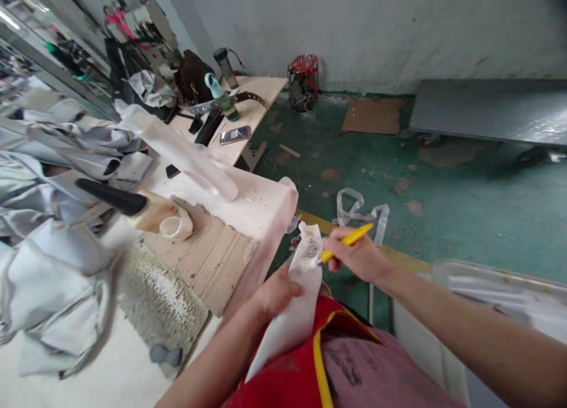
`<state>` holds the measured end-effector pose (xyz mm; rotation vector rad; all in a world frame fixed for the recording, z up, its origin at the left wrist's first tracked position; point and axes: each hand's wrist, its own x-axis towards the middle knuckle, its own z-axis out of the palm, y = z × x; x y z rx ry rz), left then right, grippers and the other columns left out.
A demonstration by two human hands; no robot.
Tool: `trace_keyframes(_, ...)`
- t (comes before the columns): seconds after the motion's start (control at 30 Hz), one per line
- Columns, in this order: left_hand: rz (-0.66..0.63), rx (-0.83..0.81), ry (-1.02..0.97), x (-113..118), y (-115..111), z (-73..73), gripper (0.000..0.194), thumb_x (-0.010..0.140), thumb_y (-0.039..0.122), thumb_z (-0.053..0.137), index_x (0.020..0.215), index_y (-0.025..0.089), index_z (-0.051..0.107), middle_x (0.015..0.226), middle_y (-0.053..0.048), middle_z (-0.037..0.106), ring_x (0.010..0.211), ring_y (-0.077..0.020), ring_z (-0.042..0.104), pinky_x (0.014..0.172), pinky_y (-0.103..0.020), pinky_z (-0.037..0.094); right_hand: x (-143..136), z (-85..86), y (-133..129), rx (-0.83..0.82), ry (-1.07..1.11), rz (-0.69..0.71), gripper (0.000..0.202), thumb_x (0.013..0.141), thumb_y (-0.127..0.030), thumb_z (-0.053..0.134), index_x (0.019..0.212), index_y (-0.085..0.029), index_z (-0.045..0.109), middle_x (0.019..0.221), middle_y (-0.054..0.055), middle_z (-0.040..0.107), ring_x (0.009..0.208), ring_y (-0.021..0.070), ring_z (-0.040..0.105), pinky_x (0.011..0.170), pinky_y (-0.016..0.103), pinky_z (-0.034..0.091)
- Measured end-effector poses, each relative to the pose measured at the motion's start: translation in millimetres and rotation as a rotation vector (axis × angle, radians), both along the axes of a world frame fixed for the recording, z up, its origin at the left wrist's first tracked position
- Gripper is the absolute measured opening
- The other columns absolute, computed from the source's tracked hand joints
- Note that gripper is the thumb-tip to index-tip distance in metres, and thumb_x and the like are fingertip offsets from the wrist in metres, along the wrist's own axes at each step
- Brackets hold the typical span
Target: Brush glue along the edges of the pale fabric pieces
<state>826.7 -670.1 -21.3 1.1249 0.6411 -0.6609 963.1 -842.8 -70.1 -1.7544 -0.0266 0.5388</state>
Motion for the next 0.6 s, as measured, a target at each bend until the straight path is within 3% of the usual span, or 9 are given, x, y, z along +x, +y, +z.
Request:
trace_keyframes(0.17, -0.014, 0.054, 0.069, -2, -7, -4.6, 0.044, 0.048, 0.012, 0.055, 0.091, 0.014, 0.059, 0.069, -0.002, 0.060, 0.054, -0.0163, 0.053, 0.052, -0.026, 0.039, 4, 1.4, -9, -0.110, -0.058, -0.152, 0.031, 0.071, -0.041, 0.054, 0.050, -0.019, 0.049, 0.037, -0.001, 0.050, 0.033, 0.0092, 0.045, 0.035, 0.019, 0.035)
trace_keyframes(0.23, 0.011, 0.078, 0.068, -3, -9, -6.1, 0.043, 0.048, 0.012, 0.055, 0.091, 0.014, 0.059, 0.068, -0.003, 0.060, 0.054, -0.0163, 0.054, 0.052, -0.025, 0.038, 0, 3.4, -8, -0.083, -0.049, -0.118, 0.031, 0.072, -0.042, 0.054, 0.052, -0.018, 0.052, 0.039, -0.001, 0.053, 0.034, 0.0096, 0.047, 0.036, 0.019, 0.038)
trace_keyframes(0.33, -0.012, 0.060, 0.049, -4, -13, -5.3, 0.037, 0.048, 0.011, 0.054, 0.085, 0.014, 0.060, 0.066, -0.003, 0.060, 0.052, -0.0156, 0.053, 0.051, -0.025, 0.037, -5, 4.0, -6, -0.013, -0.012, 0.054, 0.030, 0.070, -0.041, 0.056, 0.051, -0.019, 0.052, 0.039, -0.001, 0.053, 0.031, 0.0104, 0.045, 0.033, 0.020, 0.035)
trace_keyframes(0.47, 0.018, 0.031, 0.063, -4, -18, -1.5, 0.039, 0.049, 0.010, 0.056, 0.087, 0.018, 0.061, 0.068, -0.002, 0.061, 0.053, -0.0151, 0.053, 0.052, -0.025, 0.038, 1, 1.4, -12, -0.111, -0.033, -0.140, 0.029, 0.071, -0.038, 0.054, 0.049, -0.019, 0.049, 0.036, -0.001, 0.050, 0.032, 0.0094, 0.045, 0.035, 0.019, 0.037)
trace_keyframes(0.6, 0.019, 0.027, 0.068, -4, -21, -0.1, 0.037, 0.047, 0.010, 0.054, 0.083, 0.015, 0.062, 0.064, -0.002, 0.060, 0.051, -0.0138, 0.052, 0.052, -0.024, 0.038, -9, -3.9, -11, -0.020, -0.008, -0.056, 0.026, 0.069, -0.039, 0.059, 0.053, -0.018, 0.052, 0.041, -0.001, 0.055, 0.035, 0.0098, 0.049, 0.036, 0.018, 0.039)
